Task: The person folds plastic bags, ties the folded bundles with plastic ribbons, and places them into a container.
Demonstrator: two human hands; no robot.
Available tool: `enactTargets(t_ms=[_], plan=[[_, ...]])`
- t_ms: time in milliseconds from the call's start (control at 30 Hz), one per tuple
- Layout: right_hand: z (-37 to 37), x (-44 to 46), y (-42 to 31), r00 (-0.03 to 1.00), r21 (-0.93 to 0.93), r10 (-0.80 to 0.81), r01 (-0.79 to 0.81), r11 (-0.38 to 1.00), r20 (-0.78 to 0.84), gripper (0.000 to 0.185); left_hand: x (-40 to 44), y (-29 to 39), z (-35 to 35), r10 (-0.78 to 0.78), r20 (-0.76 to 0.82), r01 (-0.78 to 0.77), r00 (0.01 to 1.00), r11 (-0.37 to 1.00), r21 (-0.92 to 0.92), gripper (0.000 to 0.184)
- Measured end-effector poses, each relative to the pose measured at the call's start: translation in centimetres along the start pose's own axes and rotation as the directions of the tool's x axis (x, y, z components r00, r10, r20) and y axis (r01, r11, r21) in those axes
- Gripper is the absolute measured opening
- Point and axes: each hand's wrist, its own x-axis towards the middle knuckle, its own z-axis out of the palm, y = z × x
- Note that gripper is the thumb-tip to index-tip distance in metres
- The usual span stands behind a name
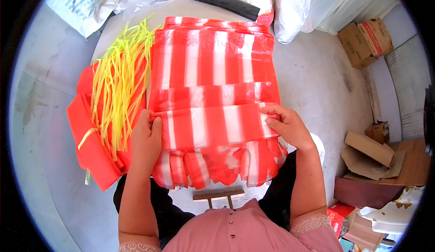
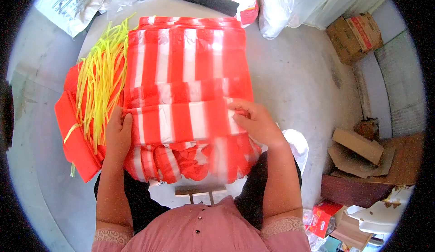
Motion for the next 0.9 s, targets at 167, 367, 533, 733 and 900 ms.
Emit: enactTargets(t_ms=[167, 367, 533, 733, 900], plan=[[0.4, -0.1, 0.1, 0.997, -0.026, -0.048, 0.047, 0.999, -0.055, 0.034, -0.3, 0.2, -0.1, -0.045, 0.017, 0.045, 0.999, 0.999, -0.005, 0.018], [0.7, 0.0, -0.1, 0.994, -0.088, -0.063, 0.055, 0.995, -0.093, 0.035, 0.4, -0.9, 0.3, -0.014, 0.002, 0.013, 1.0, 0.996, 0.088, 0.022], [0.8, -0.4, -0.9, 0.988, -0.313, -0.102, 0.06, 0.948, -0.12, 0.036, 0.6, -1.2, 0.4, -0.025, -0.01, 0.027, 1.0, 0.98, 0.199, 0.024], [2.0, -1.3, -2.1, 0.91, -0.723, -0.372, 0.134, 0.678, -0.18, 0.039, 0.4, 1.1, -0.4, -0.016, -0.056, 0.036, 0.998, 0.927, 0.373, 0.025], [7.5, -0.5, -3.0, 0.715, -0.714, -0.663, 0.583, 0.388, 0.223, 0.071, 0.1, 0.1, 0.3, 0.169, -0.036, -0.128, 0.985, 0.852, 0.507, 0.022]])
